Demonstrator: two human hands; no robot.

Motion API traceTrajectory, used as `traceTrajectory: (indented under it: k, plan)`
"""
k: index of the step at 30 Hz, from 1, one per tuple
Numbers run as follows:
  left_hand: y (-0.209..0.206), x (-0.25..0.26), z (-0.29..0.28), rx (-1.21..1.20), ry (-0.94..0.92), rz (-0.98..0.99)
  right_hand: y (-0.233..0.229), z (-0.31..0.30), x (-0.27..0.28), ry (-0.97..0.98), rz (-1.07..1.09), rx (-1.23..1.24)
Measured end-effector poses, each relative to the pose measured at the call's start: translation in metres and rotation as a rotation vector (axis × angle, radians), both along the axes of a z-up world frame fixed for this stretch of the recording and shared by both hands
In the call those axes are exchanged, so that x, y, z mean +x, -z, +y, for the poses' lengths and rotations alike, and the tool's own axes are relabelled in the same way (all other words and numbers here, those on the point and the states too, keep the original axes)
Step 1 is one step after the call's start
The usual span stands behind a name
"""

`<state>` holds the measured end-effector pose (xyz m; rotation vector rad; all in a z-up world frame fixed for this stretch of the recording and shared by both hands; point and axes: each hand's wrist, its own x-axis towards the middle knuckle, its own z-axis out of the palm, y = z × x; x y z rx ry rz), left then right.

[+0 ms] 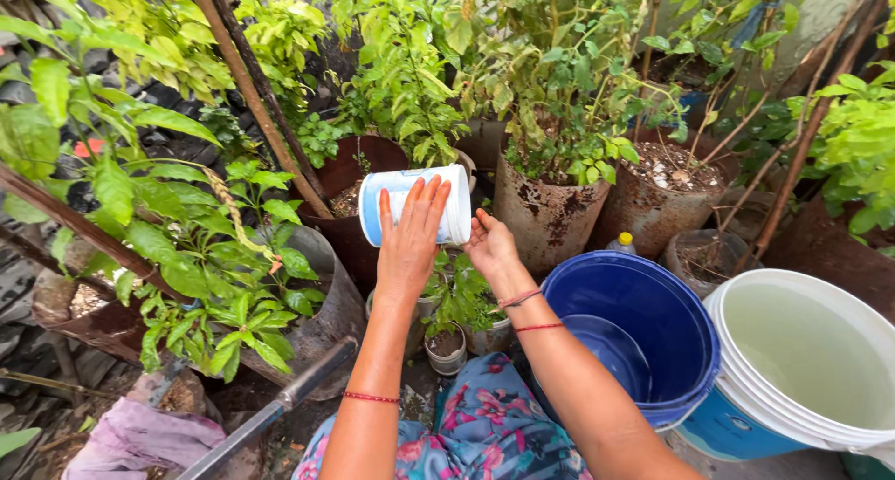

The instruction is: The person washes a white plastic container by hand, dipping it into a blue bucket of water and scrubbing the interior and exterior surfaces.

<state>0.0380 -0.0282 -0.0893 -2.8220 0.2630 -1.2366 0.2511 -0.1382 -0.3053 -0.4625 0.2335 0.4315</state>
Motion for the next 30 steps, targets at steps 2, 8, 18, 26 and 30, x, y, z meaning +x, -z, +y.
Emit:
traceTrajectory:
  k: [2, 8, 18, 26, 30]
  plan:
    - [-0.003, 0.003, 0.004, 0.068, -0.043, -0.052, -0.003, 0.016, 0.001, -0.055, -0.055, -0.029]
    - [-0.013, 0.008, 0.014, 0.035, -0.022, -0.074, -0.027, 0.035, 0.003, -0.009, -0.045, 0.034]
    - [-0.027, 0.008, 0.04, -0.074, -0.025, -0.043, -0.044, 0.037, 0.028, -0.069, -0.309, 0.149]
    - [-0.017, 0.002, 0.042, -0.027, -0.076, -0.059, -0.086, 0.04, -0.027, -0.248, -0.155, -0.137]
    - [-0.017, 0.002, 0.04, 0.017, -0.077, -0.053, -0.075, 0.045, -0.022, -0.09, -0.144, -0.161]
